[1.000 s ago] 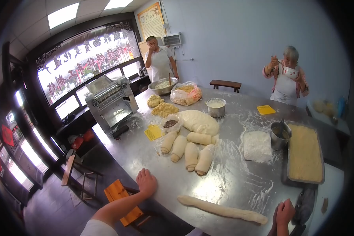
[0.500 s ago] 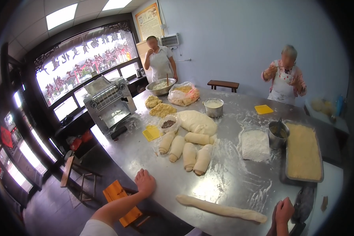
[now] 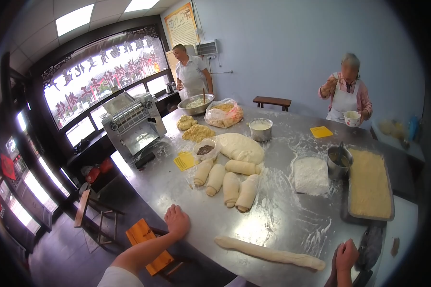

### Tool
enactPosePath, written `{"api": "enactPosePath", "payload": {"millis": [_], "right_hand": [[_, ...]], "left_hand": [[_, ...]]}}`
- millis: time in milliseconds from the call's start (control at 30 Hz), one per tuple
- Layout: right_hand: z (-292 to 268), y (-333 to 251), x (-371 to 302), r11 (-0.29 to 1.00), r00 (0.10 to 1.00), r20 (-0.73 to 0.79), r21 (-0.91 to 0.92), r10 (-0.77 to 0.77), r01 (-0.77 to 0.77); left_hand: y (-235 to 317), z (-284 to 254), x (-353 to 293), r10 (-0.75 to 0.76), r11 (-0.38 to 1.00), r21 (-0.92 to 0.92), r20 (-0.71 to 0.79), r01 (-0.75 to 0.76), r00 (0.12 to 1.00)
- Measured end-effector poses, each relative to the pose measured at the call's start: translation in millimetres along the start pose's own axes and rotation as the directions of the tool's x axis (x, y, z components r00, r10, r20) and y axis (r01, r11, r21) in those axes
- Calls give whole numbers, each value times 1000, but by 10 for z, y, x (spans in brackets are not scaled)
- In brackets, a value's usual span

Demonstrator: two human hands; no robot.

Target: Rolling out pieces of dough on a large metal prep table.

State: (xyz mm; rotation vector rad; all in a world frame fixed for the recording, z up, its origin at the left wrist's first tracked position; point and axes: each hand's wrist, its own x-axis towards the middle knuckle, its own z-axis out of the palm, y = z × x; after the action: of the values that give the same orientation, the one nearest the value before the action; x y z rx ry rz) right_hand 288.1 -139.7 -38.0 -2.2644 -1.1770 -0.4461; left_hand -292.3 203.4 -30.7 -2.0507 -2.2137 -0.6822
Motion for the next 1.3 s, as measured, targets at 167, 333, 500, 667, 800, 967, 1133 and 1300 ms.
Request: {"api": "enactPosePath", "payload": {"millis": [167, 333, 500, 667, 800, 967, 1133, 1300], "right_hand": [[-18, 1, 7, 1000, 1000, 17, 8, 8, -8], [-17, 8, 9, 1000, 1000, 18, 8, 14, -14], [6, 20, 0, 1000, 1000, 19, -6, 6, -6], [-38, -10, -11, 1000, 999, 43, 22, 19, -20], [6, 61, -21, 1000, 1000, 23, 2, 10, -10], [-22, -1, 4, 1000, 1000, 24, 16, 11, -11], [-3, 15, -5, 1000, 1000, 7, 30, 9, -9], [36, 59, -20, 999, 1000, 0, 35, 5, -5]], "left_hand": [[28, -27, -4, -10, 1000, -18, 18, 11, 1000], [24, -15, 2, -5, 1000, -19, 6, 5, 1000], [-7, 23, -11, 8, 1000, 19, -32, -7, 999], [-7, 10, -17, 11, 1000, 14, -22, -11, 1000], [16, -1, -9, 1, 1000, 13, -14, -1, 1000], [29, -24, -1, -7, 1000, 0, -4, 7, 1000], [27, -18, 1, -12, 1000, 0, 3, 12, 1000], [-17, 28, 3, -11, 1000, 8, -8, 11, 1000]]}}
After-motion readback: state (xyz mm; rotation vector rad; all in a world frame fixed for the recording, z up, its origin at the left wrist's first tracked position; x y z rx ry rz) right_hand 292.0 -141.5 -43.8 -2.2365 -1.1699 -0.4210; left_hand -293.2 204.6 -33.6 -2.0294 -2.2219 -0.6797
